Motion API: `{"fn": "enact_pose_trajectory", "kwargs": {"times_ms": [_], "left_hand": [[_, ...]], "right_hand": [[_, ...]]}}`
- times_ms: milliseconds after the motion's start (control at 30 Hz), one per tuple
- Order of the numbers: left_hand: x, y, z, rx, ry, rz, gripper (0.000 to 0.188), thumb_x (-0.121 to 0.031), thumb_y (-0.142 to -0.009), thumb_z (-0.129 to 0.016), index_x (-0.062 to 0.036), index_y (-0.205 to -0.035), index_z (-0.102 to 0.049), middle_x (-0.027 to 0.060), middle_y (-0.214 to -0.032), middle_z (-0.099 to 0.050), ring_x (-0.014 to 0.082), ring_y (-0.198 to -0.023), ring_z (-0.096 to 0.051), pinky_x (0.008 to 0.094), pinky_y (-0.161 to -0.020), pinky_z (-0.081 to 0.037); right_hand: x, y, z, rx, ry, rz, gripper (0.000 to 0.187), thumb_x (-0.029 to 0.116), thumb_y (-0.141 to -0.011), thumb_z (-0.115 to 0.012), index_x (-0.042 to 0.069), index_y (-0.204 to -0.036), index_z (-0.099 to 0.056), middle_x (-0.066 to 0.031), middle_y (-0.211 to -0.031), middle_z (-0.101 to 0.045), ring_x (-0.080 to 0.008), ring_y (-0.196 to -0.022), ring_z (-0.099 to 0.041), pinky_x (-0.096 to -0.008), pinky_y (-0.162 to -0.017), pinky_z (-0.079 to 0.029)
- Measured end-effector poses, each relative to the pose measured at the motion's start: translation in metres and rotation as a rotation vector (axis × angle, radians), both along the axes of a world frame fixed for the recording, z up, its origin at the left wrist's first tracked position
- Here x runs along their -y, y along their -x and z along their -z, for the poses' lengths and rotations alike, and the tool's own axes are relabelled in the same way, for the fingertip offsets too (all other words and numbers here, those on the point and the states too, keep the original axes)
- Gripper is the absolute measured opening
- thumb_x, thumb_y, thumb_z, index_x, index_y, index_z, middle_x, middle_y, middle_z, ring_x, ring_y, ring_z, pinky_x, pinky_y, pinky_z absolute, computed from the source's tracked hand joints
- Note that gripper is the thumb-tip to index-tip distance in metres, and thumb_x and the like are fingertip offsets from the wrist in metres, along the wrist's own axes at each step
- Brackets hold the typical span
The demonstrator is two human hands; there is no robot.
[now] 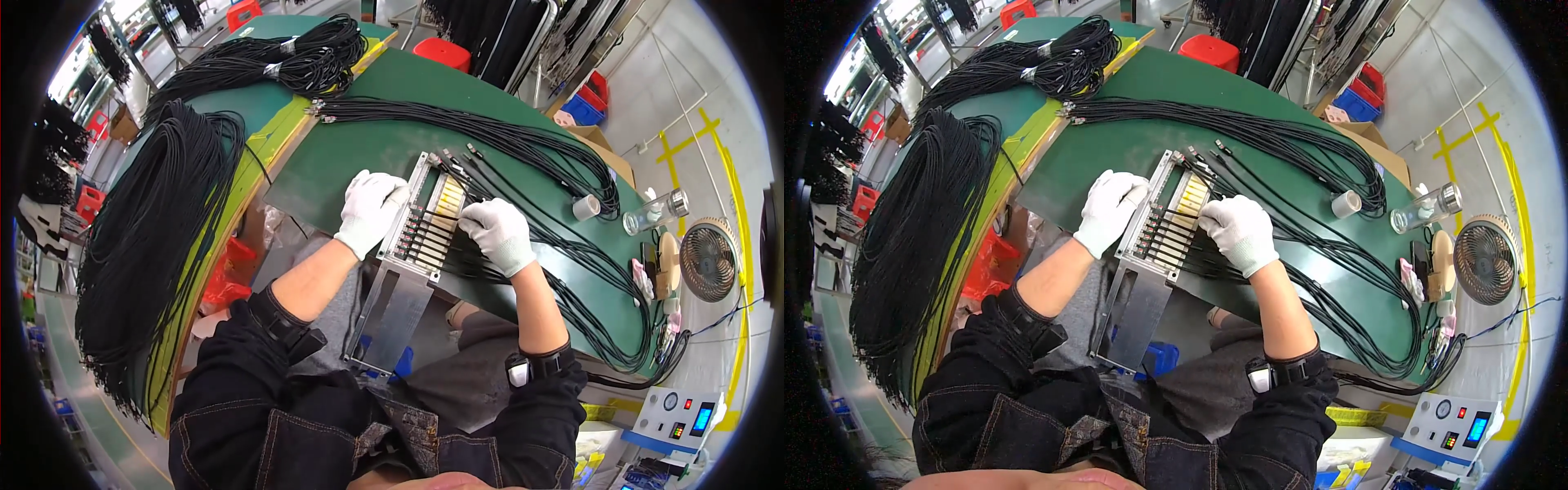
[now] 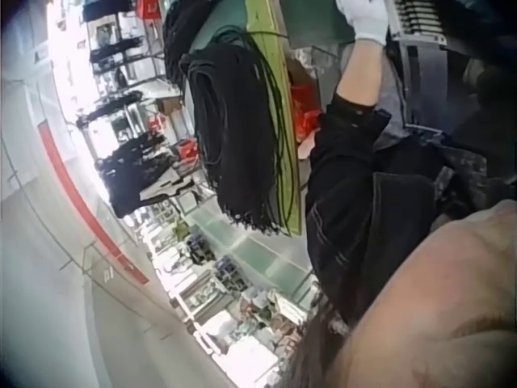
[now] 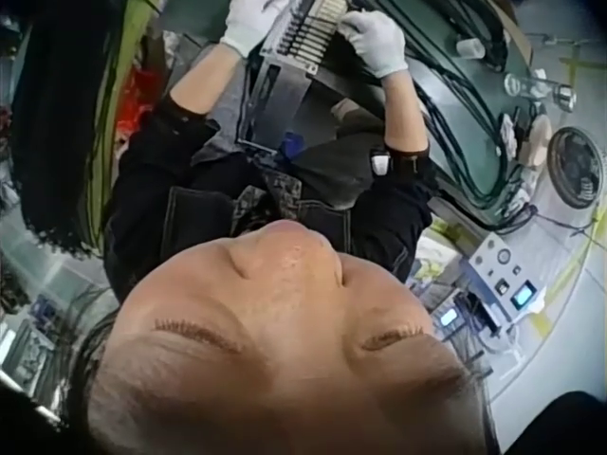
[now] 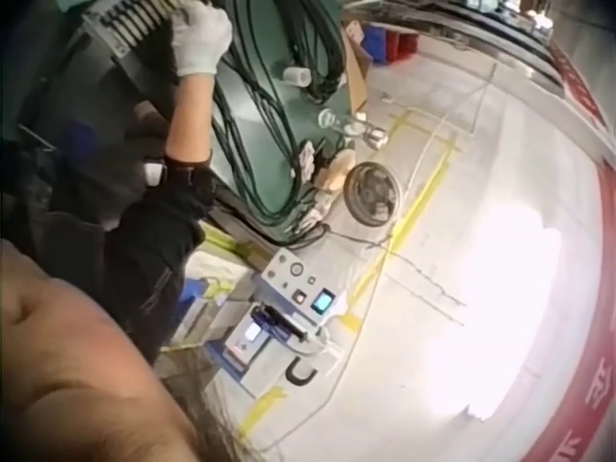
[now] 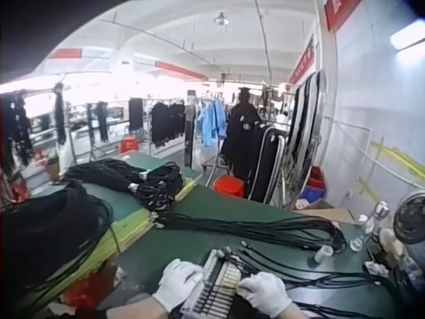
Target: The person places cables into a metal jig, moves the jig to a machine, and presses a button. After removing the jig from the machine, the person takes the cables out of the jig and gathers more cables from a pile.
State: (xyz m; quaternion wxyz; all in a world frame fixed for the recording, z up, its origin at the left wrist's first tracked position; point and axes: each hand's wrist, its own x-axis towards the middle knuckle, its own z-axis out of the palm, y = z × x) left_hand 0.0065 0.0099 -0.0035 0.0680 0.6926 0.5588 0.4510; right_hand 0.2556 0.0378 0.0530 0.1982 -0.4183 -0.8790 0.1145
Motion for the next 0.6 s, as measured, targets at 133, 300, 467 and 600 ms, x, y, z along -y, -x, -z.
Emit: {"fn": "enact_pose_trajectory", "kwargs": {"times_ms": [133,300,467,600], "left_hand": [[0.0,0.001,0.004,-0.019,0.029,0.009,0.014,-0.021,-0.092,-0.063,-0.0092,-0.092,-0.071,0.0071,-0.098,-0.07,0.0266,-0.094,-0.063,0.0401,-0.09,-0.045],[-0.001,-0.001,0.005,0.012,0.085,0.108,0.02,-0.03,-0.093,-0.062,-0.0155,-0.1,-0.074,0.0108,-0.115,-0.068,0.029,-0.109,-0.06,0.043,-0.101,-0.04],[0.016,-0.023,-0.013,-0.349,-0.094,0.169,0.024,-0.037,-0.09,-0.065,-0.0225,-0.105,-0.076,0.017,-0.133,-0.059,0.0357,-0.128,-0.049,0.0487,-0.112,-0.03],[0.016,-0.024,-0.016,-0.478,0.049,0.186,0.026,-0.042,-0.084,-0.069,-0.0304,-0.105,-0.077,0.0207,-0.143,-0.05,0.0399,-0.137,-0.038,0.0533,-0.117,-0.021]], "right_hand": [[-0.001,-0.002,0.004,0.056,-0.042,-0.009,0.009,0.018,-0.081,-0.07,0.01,-0.08,-0.071,-0.0094,-0.074,-0.066,-0.0318,-0.076,-0.061,-0.043,-0.069,-0.049],[0.003,0.005,0.004,0.015,-0.074,-0.031,0.008,0.018,-0.081,-0.069,0.01,-0.079,-0.071,-0.0091,-0.073,-0.066,-0.0313,-0.075,-0.061,-0.0425,-0.069,-0.049],[-0.004,0.003,0.018,-0.03,-0.044,-0.002,0.008,0.019,-0.08,-0.07,0.011,-0.078,-0.07,-0.0085,-0.074,-0.066,-0.0307,-0.076,-0.061,-0.0423,-0.07,-0.049],[-0.015,-0.001,0.015,0.073,-0.219,0.142,0.009,0.02,-0.08,-0.071,0.011,-0.078,-0.07,-0.0078,-0.076,-0.066,-0.0305,-0.079,-0.061,-0.0421,-0.072,-0.049]]}}
